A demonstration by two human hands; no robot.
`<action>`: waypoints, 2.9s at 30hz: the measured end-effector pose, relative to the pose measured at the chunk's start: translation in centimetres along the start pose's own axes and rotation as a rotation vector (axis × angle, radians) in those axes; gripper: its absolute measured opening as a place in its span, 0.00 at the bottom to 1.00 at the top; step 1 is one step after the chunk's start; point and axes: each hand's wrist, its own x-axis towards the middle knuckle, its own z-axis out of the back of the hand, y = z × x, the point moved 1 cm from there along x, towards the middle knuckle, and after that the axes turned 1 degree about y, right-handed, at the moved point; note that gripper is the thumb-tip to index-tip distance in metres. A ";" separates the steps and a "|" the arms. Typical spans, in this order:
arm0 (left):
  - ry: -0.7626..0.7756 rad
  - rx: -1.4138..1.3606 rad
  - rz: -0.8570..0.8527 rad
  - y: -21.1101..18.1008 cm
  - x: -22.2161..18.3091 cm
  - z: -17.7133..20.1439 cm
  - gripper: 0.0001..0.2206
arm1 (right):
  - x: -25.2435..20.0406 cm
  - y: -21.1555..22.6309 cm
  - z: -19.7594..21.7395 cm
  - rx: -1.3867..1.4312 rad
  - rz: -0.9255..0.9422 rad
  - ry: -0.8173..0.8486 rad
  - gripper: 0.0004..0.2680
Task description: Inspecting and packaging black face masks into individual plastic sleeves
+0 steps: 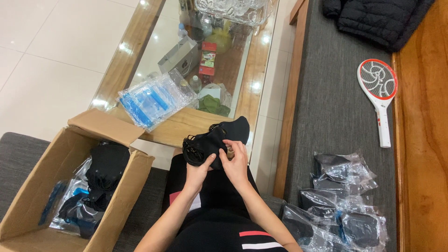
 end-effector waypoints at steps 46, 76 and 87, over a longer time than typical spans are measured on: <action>-0.137 -0.206 0.087 0.5 3.0 3.1 0.22 | 3.9 -11.7 0.1 0.574 -0.500 -0.214 0.03; 0.043 -0.236 0.175 1.7 1.3 1.7 0.34 | 1.2 -5.9 1.1 0.025 -0.321 -0.050 0.10; 0.170 -0.199 0.206 0.8 -3.7 2.8 0.18 | -4.9 1.2 0.1 0.288 -0.246 0.215 0.24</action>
